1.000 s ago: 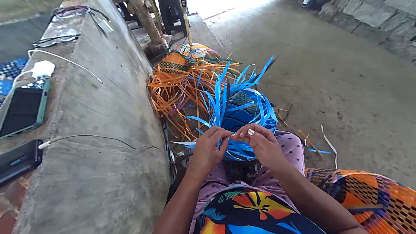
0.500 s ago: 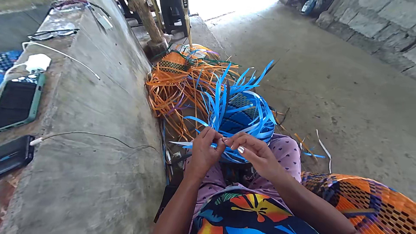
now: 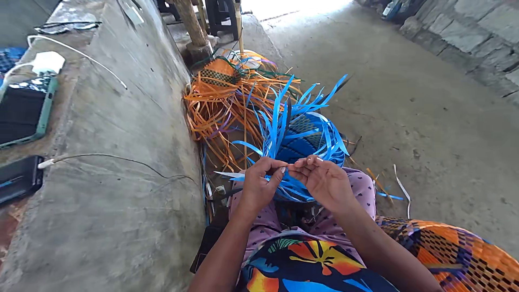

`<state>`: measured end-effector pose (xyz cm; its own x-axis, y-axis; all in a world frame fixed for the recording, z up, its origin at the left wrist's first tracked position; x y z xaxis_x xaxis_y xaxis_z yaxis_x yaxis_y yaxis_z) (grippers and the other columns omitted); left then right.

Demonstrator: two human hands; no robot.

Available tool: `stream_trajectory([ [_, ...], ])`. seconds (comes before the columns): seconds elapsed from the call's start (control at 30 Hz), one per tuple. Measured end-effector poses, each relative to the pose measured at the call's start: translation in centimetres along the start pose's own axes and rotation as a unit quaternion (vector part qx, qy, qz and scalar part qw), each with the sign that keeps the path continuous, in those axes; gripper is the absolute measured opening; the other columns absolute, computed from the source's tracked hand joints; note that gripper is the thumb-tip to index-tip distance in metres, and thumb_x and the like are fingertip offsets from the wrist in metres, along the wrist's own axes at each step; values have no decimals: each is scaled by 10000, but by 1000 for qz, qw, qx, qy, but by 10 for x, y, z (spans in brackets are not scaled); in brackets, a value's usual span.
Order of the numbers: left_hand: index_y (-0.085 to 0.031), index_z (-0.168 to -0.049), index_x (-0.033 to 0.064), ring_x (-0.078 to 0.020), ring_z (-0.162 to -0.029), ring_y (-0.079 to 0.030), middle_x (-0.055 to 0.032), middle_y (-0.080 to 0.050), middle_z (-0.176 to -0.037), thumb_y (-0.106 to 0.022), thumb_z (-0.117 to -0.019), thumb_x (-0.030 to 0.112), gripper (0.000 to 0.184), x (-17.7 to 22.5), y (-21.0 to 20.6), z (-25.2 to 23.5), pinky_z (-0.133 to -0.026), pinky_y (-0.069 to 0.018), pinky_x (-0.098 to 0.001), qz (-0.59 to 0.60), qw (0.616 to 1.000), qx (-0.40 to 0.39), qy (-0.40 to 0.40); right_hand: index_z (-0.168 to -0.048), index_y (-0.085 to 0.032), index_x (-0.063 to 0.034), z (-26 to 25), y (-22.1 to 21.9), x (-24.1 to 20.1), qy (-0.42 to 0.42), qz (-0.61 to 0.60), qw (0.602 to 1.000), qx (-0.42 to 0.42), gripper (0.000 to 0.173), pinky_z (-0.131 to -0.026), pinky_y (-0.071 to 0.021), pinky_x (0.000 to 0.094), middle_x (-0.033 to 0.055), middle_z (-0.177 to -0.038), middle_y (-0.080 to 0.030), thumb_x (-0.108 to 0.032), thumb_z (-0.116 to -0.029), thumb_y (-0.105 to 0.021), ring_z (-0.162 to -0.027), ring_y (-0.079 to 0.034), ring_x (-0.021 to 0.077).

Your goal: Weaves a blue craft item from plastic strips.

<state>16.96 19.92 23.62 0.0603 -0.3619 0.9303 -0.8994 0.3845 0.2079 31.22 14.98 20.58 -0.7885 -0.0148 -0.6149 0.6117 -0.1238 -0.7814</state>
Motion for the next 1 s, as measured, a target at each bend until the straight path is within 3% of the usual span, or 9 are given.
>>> stream_trajectory([
  [0.17, -746, -999, 0, -53, -818, -677, -61, -709, -936, -646, -948, 79, 137, 1, -2, -2, -773, -586, -211, -43, 999, -19, -21, -956, -688, -97, -1, -4, -4, 42, 93, 993, -55, 318, -961, -575, 400, 107, -1015, -744, -164, -1036, -388, -1011, -723, 239],
  [0.33, -742, -935, -21, -199, -832, -687, -141, -703, -909, -651, -906, 57, 123, -1, -6, 2, -781, -580, -345, -161, 985, -49, -32, -1035, -728, -140, 0, -16, -4, 108, 346, 925, -112, 244, -946, -588, 379, 21, -1033, -740, -224, -1026, -499, -1006, -712, 177],
  [0.5, -700, -868, -54, -286, -816, -676, -182, -673, -879, -671, -867, 54, 112, -20, -5, 6, -748, -563, -439, -175, 984, -41, -14, -1051, -704, -146, -1, -22, 11, 96, 418, 888, -166, 237, -975, -572, 349, -47, -1087, -726, -94, -1011, -476, -1063, -688, 116],
  [0.6, -703, -899, -57, -310, -852, -680, -197, -674, -912, -668, -894, 83, 144, -28, 1, 7, -771, -559, -470, -187, 982, -26, -3, -1053, -682, -128, -2, -26, 21, 87, 432, 875, -200, 224, -983, -565, 350, -49, -1144, -699, -70, -1007, -470, -1117, -659, 105],
  [0.73, -724, -953, -44, -317, -893, -698, -199, -693, -935, -645, -920, 39, 119, -26, 0, 9, -813, -571, -458, -204, 977, -33, -55, -1053, -667, -47, -6, -26, 22, 85, 458, 860, -208, 195, -979, -566, 354, 25, -1189, -657, -83, -998, -483, -1152, -633, 126],
  [0.87, -744, -981, -36, -312, -888, -704, -192, -696, -933, -644, -911, 9, 130, -22, -10, 15, -801, -579, -446, -219, 968, -55, -108, -1075, -662, 63, -4, -28, 19, 92, 517, 826, -203, 233, -921, -573, 287, 114, -1177, -638, -73, -976, -501, -1081, -643, 113],
  [1.0, -725, -883, -34, -288, -809, -701, -168, -680, -855, -678, -874, 18, 71, -21, -21, 19, -730, -585, -424, -233, 960, -54, -142, -1093, -667, 119, -1, -34, 18, 118, 600, 767, -197, 279, -841, -577, 249, 209, -1138, -615, -100, -964, -552, -963, -659, 126],
])
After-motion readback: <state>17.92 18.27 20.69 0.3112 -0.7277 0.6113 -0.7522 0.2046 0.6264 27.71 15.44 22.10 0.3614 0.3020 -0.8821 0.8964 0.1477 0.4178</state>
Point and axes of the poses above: each hand's wrist, its own z-axis away from the middle knuckle, its own y-axis out of the back of the hand, x = y × z, the point moved 10 cm from there along -z, towards the middle knuckle
